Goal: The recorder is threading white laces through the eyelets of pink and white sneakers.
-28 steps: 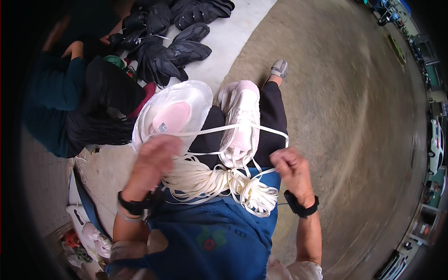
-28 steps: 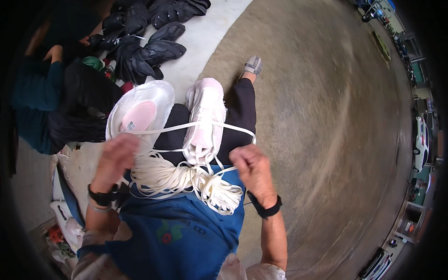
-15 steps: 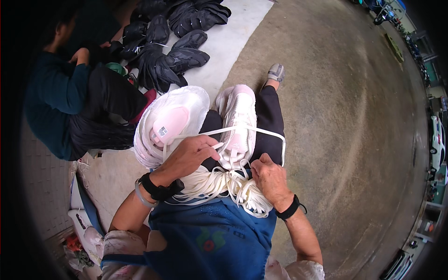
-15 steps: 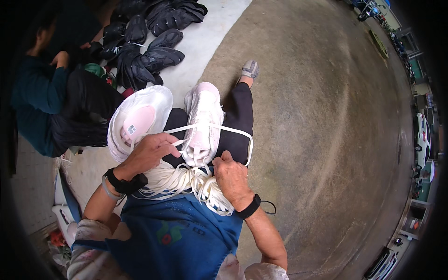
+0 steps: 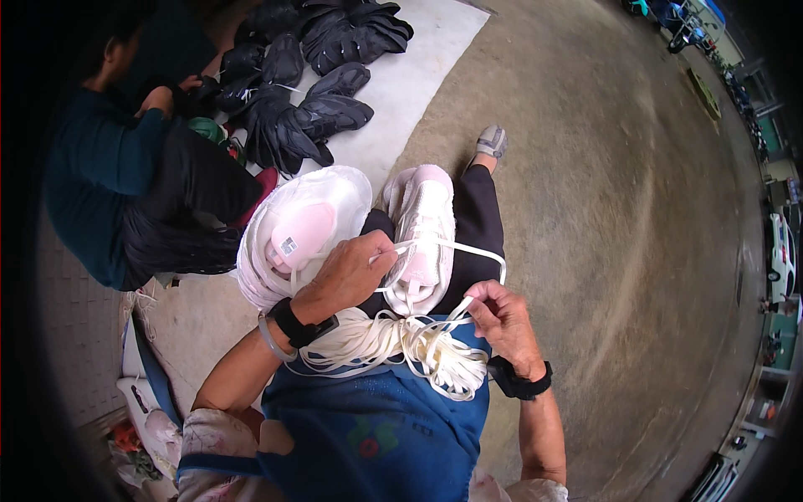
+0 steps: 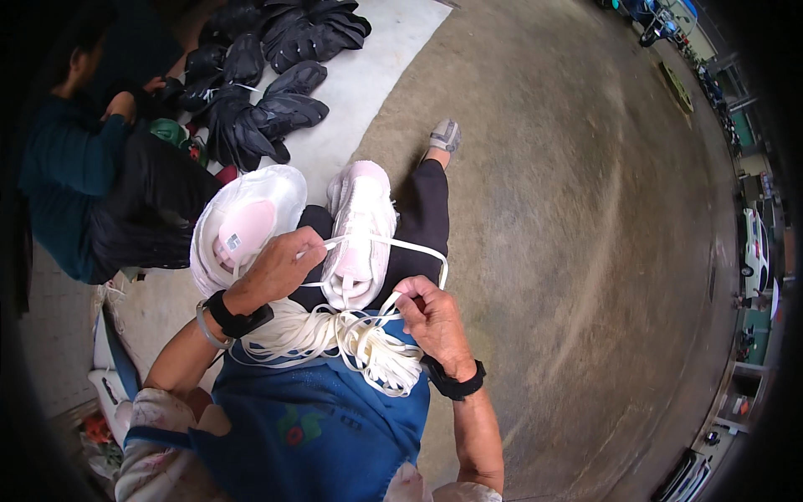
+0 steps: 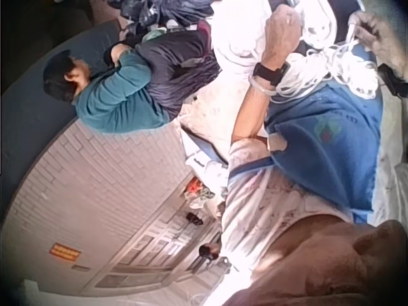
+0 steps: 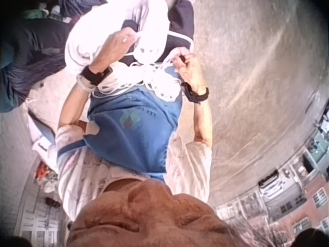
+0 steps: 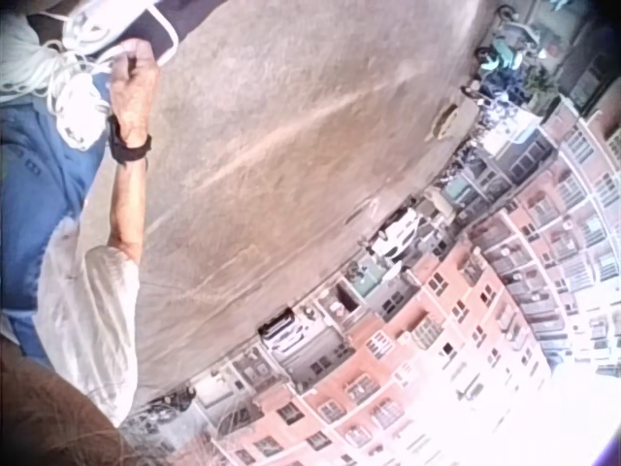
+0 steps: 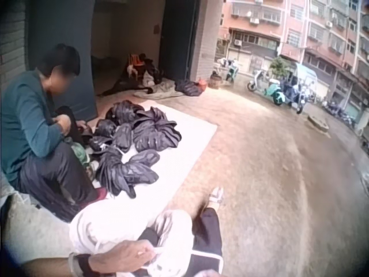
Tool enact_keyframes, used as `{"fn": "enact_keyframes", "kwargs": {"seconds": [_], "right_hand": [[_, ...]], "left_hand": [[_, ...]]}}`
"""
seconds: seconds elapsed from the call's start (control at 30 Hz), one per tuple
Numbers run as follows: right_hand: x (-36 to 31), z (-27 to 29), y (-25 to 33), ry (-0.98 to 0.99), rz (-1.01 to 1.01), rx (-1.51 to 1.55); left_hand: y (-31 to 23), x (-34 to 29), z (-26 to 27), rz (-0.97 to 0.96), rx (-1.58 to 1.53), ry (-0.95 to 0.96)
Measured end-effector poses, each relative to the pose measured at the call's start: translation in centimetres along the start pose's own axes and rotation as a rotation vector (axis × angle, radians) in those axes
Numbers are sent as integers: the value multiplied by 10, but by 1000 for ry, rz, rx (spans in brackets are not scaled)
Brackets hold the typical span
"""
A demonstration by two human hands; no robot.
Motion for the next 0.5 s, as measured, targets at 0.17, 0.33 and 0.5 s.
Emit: {"fn": "enact_keyframes", "kwargs": {"seconds": [0.17,0.33,0.5], "right_hand": [[-5,-9,10,50,39,-72],[-11,-6,11,63,360,-469],[-7,2,-1,-33,454,-399]], "left_hand": [[13,-4,2,87,-7,14],[19,-9,3,109,-86,-2],[22,-6,-3,73,-45,15]]}}
Point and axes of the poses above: each hand's wrist, its own x-axis towards the middle knuckle, its own z-axis out of the back of the hand, y = z × x, the point moved 5 cm from there along x, towards the middle knuckle, and after that the axes turned 7 degrees about -y, right-handed, at the moved point
